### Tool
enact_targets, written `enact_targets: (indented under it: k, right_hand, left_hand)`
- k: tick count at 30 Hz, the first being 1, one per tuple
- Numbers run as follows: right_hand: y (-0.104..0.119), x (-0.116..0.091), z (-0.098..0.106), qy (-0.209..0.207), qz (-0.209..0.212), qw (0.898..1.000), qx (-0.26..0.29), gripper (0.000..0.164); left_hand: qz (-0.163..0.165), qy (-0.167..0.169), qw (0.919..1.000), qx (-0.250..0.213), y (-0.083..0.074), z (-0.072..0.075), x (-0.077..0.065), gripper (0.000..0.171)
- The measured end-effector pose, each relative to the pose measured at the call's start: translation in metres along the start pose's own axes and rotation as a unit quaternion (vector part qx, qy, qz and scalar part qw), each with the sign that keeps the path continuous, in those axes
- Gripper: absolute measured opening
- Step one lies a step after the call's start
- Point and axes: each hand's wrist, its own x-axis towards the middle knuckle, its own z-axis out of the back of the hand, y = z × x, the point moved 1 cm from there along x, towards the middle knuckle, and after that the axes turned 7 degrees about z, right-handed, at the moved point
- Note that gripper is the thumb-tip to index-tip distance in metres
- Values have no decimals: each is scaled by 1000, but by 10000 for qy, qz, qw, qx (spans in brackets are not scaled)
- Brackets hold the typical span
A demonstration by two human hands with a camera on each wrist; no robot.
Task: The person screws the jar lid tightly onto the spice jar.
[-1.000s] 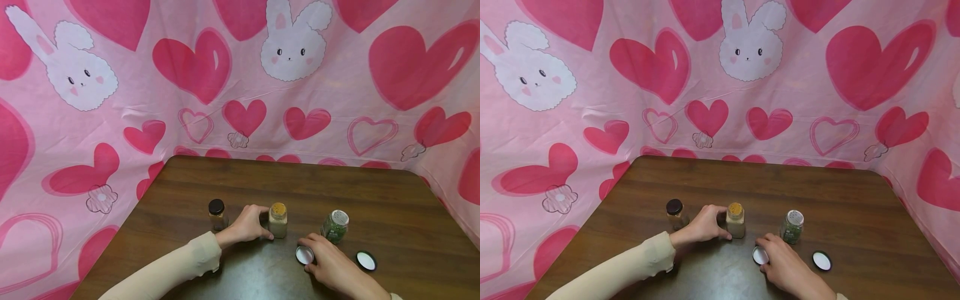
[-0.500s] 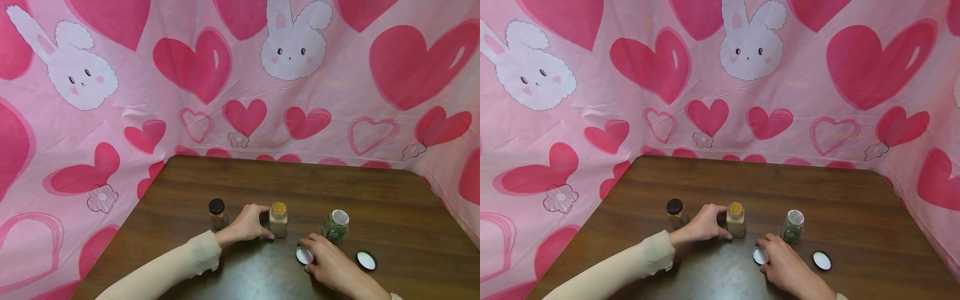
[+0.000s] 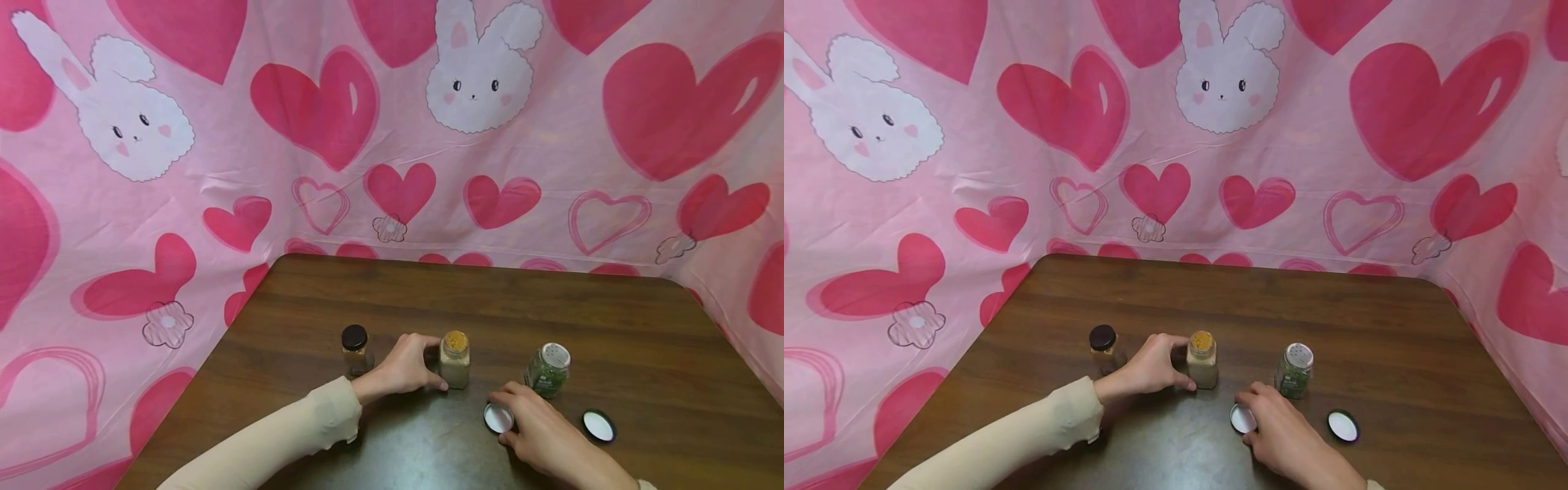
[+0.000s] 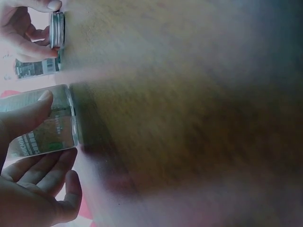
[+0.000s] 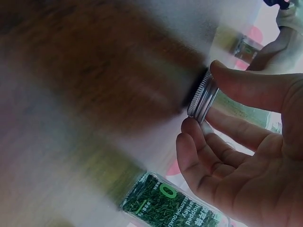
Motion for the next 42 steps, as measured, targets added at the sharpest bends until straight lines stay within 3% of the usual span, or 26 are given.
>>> enact_targets:
  k: [25,42]
  right_hand:
    - [4,-1,7,-39,1,9997,-246,40]
    - [8,-1,11,-320,125,9988,-359,41]
  left_hand:
    - [3,24,10000,-20,1,-1,0,59]
    - [-14,12,10000,-2,0,-1,-1,59]
